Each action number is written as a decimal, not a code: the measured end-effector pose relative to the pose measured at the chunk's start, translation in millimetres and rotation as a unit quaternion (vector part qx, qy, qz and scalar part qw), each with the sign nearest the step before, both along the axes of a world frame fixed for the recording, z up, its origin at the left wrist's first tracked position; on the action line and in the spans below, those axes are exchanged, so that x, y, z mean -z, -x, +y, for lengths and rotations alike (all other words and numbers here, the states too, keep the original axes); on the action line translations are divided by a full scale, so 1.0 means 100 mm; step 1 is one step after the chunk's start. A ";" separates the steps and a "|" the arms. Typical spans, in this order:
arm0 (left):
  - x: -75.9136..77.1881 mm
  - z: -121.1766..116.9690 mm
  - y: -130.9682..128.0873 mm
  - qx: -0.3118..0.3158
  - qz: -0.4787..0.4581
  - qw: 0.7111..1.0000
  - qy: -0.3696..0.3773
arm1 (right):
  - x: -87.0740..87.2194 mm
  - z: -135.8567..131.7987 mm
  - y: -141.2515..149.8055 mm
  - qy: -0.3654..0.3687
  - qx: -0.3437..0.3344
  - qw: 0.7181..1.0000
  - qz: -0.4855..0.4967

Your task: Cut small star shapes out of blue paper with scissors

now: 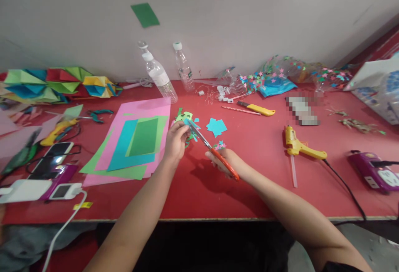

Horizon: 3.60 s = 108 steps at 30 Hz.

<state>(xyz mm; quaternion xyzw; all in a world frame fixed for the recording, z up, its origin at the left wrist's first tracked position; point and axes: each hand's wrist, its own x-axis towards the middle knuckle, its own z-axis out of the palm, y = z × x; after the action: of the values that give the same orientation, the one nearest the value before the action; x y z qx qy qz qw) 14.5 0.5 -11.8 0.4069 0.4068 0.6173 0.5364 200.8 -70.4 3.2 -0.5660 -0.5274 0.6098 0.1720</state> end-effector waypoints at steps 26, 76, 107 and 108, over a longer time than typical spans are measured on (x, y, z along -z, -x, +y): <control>-0.03 0.04 0.02 -0.039 -0.022 0.999 0.019 | -0.07 0.02 -0.01 -0.033 -0.007 0.999 -0.024; 0.02 0.07 0.09 -0.002 0.060 0.998 -0.028 | -0.17 0.03 -0.09 -0.020 -0.049 0.999 -0.011; -0.04 0.06 0.12 -0.027 0.142 0.986 -0.081 | -0.09 0.05 -0.10 -0.039 -0.058 0.998 0.004; -0.04 0.05 0.12 -0.031 0.155 0.983 -0.090 | -0.09 0.04 -0.10 -0.037 -0.060 0.997 0.013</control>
<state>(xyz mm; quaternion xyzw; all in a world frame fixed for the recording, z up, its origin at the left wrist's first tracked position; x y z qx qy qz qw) 2.6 5.6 -7.4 0.5316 0.4401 0.5971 0.4089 210.5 -66.0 12.3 -0.5187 -0.5801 0.6066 0.1625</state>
